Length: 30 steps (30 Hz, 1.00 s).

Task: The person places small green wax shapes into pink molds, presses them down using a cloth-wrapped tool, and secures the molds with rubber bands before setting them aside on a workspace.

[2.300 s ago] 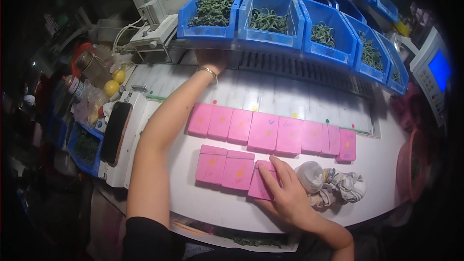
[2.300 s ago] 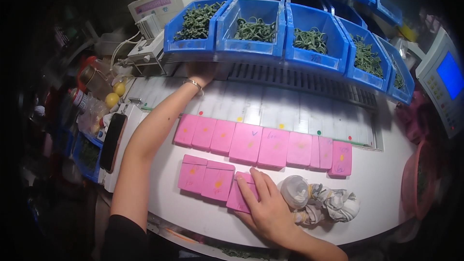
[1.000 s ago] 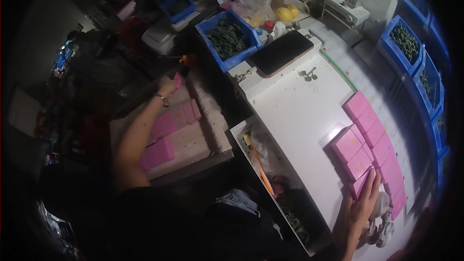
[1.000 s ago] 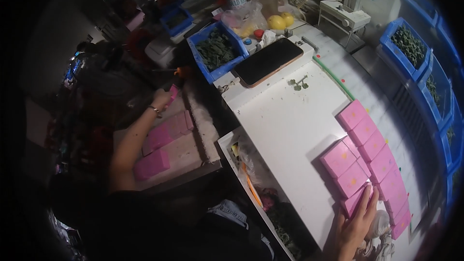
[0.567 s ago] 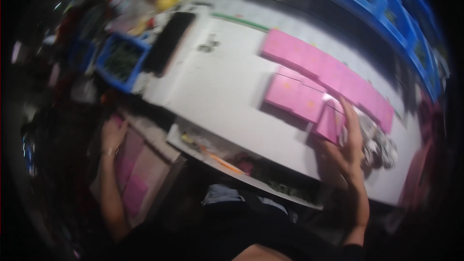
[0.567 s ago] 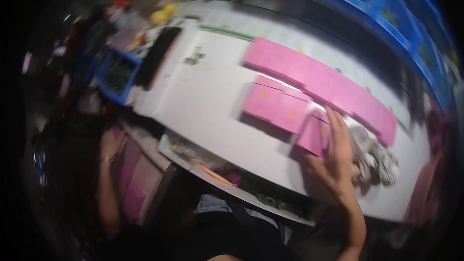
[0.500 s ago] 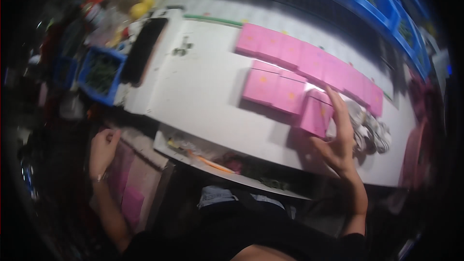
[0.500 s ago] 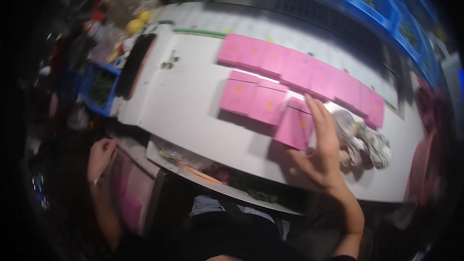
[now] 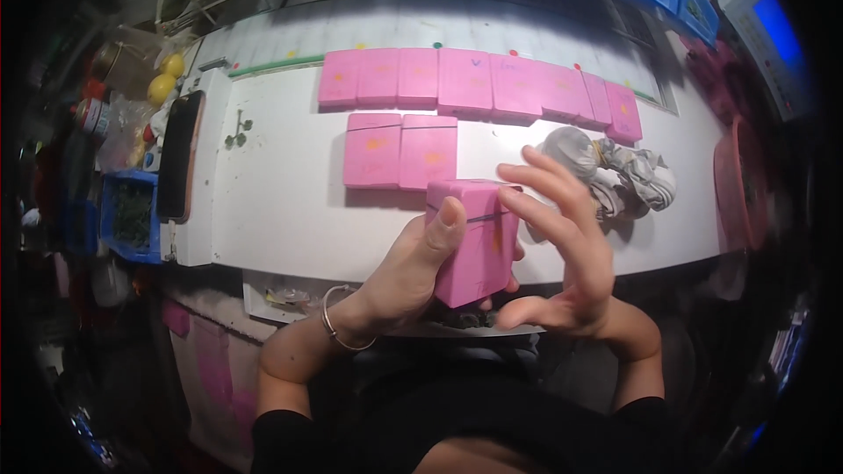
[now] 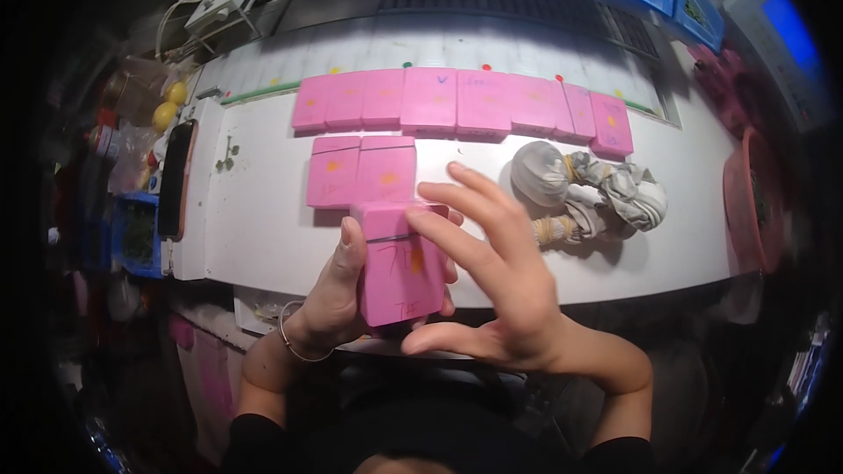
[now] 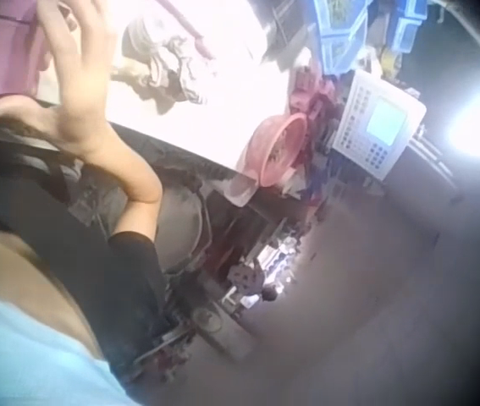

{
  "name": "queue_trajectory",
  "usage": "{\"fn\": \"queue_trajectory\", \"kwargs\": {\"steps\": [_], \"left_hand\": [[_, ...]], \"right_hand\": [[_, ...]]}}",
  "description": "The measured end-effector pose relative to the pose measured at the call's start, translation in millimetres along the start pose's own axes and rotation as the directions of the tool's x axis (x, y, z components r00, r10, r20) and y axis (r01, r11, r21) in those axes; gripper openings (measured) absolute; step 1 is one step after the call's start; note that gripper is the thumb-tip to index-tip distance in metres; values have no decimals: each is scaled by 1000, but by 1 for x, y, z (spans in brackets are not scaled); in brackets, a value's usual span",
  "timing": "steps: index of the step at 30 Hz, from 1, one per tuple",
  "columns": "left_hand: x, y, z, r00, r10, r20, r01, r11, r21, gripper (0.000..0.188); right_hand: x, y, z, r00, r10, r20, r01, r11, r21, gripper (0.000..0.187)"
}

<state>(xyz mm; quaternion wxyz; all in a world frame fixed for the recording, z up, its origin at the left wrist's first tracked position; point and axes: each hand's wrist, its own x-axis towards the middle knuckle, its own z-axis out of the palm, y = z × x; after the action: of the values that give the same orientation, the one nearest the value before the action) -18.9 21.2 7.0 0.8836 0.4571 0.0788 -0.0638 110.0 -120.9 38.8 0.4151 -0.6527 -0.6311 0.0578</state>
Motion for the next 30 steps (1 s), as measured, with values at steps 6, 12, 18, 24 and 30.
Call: {"fn": "queue_trajectory", "kwargs": {"steps": [6, 12, 18, 24, 30], "left_hand": [[8, -10, 17, 987, 23, -159, -9, 996, 87, 82], [11, -22, 14, 958, 106, -267, -46, 974, 222, 75], [14, -22, 8, 975, 68, -210, -17, 972, 236, 72], [3, -15, -5, 998, 6, -67, 8, 979, 203, 65], [-4, -16, -18, 979, -202, 15, 186, 925, 331, 56]], "right_hand": [[-16, 14, 12, 959, -213, -187, 138, 928, -346, 42], [-11, 14, 16, 934, -348, -84, 213, 729, -651, 34], [-5, 27, 10, 963, -183, -197, 102, 926, -363, 22], [-11, 17, -18, 855, 453, 253, -497, 573, 652, 6], [-18, 24, -11, 697, 466, 545, -705, 305, 641, 3]]}}
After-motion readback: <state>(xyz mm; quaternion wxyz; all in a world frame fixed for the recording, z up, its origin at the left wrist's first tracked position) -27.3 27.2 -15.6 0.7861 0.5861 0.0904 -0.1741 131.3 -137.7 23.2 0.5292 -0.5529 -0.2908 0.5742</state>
